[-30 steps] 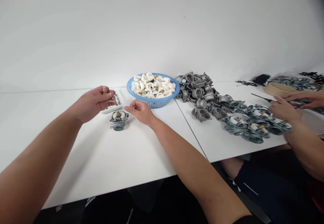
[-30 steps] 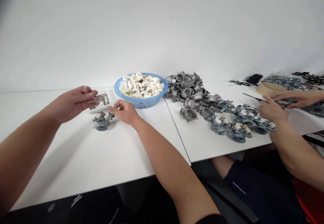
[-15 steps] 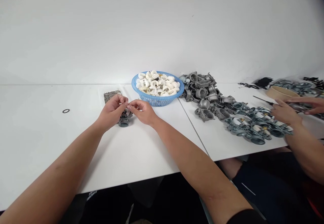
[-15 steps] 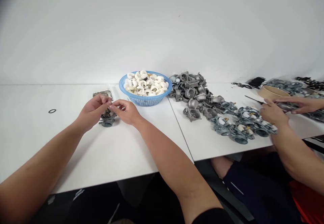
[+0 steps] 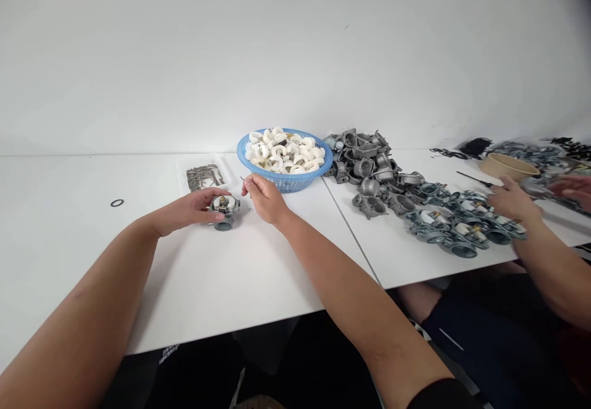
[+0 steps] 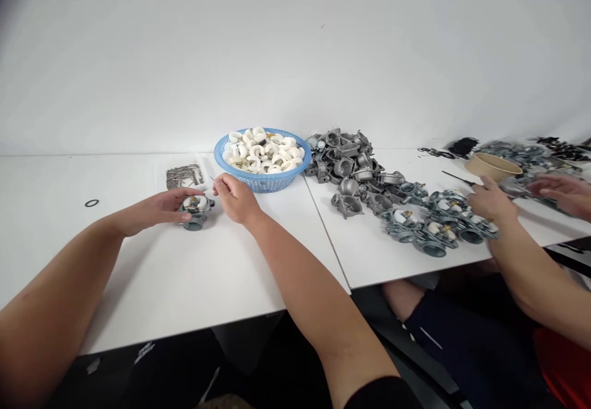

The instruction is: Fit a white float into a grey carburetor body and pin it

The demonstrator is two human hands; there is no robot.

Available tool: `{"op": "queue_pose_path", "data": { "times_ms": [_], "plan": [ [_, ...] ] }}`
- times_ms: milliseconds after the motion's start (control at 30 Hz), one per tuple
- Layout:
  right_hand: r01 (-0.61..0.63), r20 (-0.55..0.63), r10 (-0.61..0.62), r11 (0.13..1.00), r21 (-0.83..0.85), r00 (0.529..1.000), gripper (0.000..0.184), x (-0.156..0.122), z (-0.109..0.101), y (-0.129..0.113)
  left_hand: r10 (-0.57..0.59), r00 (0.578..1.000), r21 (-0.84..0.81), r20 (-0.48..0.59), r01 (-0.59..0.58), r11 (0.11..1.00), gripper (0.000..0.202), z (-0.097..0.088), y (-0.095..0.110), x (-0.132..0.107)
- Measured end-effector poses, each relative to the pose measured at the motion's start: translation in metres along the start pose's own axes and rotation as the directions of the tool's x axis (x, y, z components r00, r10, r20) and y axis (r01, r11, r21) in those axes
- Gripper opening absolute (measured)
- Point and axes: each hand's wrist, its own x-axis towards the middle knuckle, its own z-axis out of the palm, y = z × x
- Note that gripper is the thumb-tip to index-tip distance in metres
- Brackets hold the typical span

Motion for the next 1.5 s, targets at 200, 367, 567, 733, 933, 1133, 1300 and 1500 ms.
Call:
{"op": "queue_pose_path", "data": {
  "times_ms": [200, 367, 567, 733, 933, 1133, 1300, 1500],
  "plan": [
    [0.196, 0.067, -0.185, 0.942, -0.274, 0.981, 0.028, -0.005, -0.001, -0.022, 0.011, 1.000, 0.042, -0.007, -0.011, 0.999, 0.064, -0.003, -0.008, 0.003],
    [0.214, 0.111, -0.187, 0.911, -0.354, 0.976, 0.026, -0.005, 0.000, -0.026, 0.060, 0.996, -0.064, -0.071, -0.065, 0.996, 0.065, 0.004, -0.013, 0.011],
    [0.190, 0.087, -0.170, 0.917, -0.352, 0.982, 0.019, -0.003, -0.003, -0.016, 0.017, 0.996, -0.081, -0.092, -0.025, 0.996, 0.053, 0.006, -0.012, 0.011],
    [0.108, 0.123, -0.071, 0.940, -0.323, 0.990, 0.016, -0.003, -0.008, -0.018, 0.018, 0.995, -0.136, -0.093, -0.030, 0.990, 0.053, 0.007, -0.014, 0.011],
    [0.057, 0.209, 0.006, 0.954, -0.294, 0.978, 0.015, -0.005, -0.010, -0.018, 0.008, 0.993, -0.123, -0.121, -0.023, 0.992, 0.054, 0.011, -0.015, 0.012],
    [0.042, 0.214, 0.046, 0.920, -0.389, 0.976, 0.011, -0.004, -0.011, -0.023, 0.008, 0.987, -0.162, -0.159, -0.034, 0.986, 0.056, 0.016, -0.014, 0.013],
    [0.046, 0.211, 0.066, 0.873, -0.485, 0.975, 0.008, -0.005, -0.010, -0.032, -0.012, 0.980, -0.190, -0.200, -0.027, 0.981, 0.056, 0.018, -0.012, 0.014],
    [0.063, 0.188, 0.051, 0.831, -0.553, 0.981, 0.008, -0.005, -0.008, -0.035, -0.026, 0.978, -0.195, -0.208, -0.016, 0.981, 0.058, 0.019, -0.009, 0.014]
  ]
}}
